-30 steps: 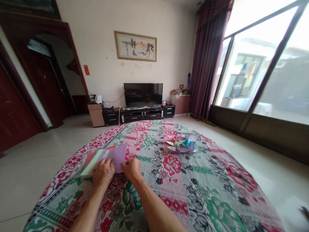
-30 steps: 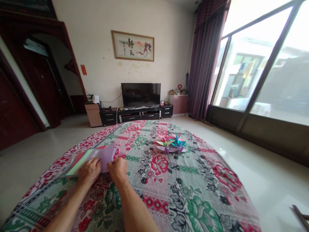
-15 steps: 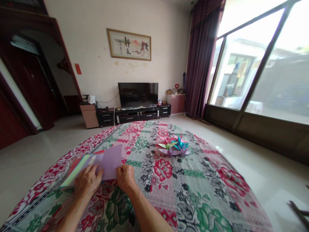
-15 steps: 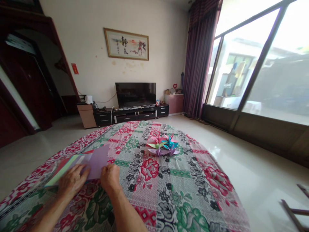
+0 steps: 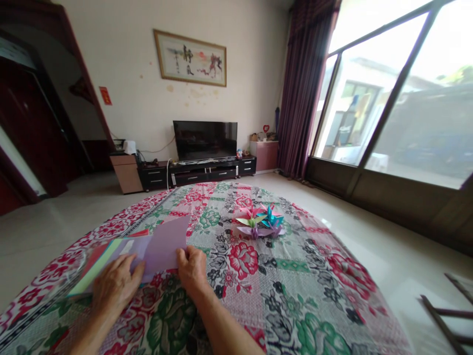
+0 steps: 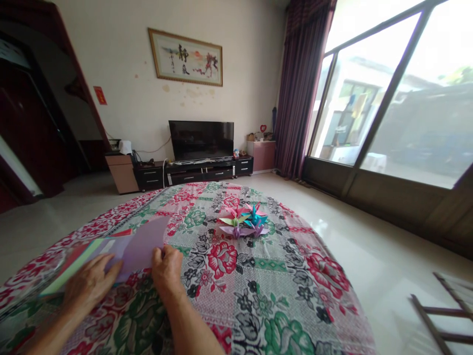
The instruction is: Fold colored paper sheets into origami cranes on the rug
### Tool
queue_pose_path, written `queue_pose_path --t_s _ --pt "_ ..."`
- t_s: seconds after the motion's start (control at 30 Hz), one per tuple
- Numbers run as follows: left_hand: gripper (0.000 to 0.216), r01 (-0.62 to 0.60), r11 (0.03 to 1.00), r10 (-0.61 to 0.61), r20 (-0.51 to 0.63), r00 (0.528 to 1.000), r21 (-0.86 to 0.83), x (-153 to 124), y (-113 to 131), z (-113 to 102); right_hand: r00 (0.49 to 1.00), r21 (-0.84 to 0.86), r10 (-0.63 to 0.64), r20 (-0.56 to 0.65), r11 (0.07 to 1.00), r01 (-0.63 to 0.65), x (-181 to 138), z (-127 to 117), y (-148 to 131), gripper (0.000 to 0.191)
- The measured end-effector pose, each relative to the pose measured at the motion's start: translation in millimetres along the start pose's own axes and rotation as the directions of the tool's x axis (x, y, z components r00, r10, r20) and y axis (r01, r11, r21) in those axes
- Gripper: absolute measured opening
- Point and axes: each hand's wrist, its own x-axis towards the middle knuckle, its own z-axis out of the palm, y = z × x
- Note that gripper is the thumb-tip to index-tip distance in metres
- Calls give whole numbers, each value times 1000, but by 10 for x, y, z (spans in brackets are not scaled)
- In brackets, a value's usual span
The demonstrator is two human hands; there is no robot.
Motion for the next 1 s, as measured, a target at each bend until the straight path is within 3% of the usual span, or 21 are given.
queue_pose_path --t_s 0.1,0.23,0.3,0.37,0.47,0.67,0.77,0.87,0.93,1.0 --pt "46 -17 1000 17 -10 1000 -1 107 84 -110 999 -58 -35 7 998 36 34 -112 23 28" --pt "44 -89 990 95 52 994 -108 336 366 -226 998 -35 53 44 998 -51 134 -256 73 21" --pt "43 3 986 15 107 994 -168 441 547 -223 995 43 90 44 995 -92 186 -301 100 15" --pt "43 100 973 -62 180 982 -209 517 716 -182 989 239 126 73 961 -140 223 -329 125 7" --pt "46 196 941 -112 292 950 -276 577 896 -101 979 520 158 128 830 -202 238 -359 149 10" --pt "51 384 802 -210 387 898 -457 622 968 -58 969 692 169 178 679 -246 187 -456 95 20" --pt "48 510 610 -291 427 856 -607 615 945 -77 973 713 160 166 662 -230 181 -470 81 26" --pt "49 594 214 -303 525 795 -776 579 946 -103 979 708 165 120 677 -201 200 -444 118 30" --pt "59 610 -41 -245 600 762 -791 550 962 -124 980 684 182 81 705 -187 217 -425 157 33" --pt "67 593 -170 -199 617 762 -787 526 980 -133 978 643 199 58 743 -189 230 -425 193 34"
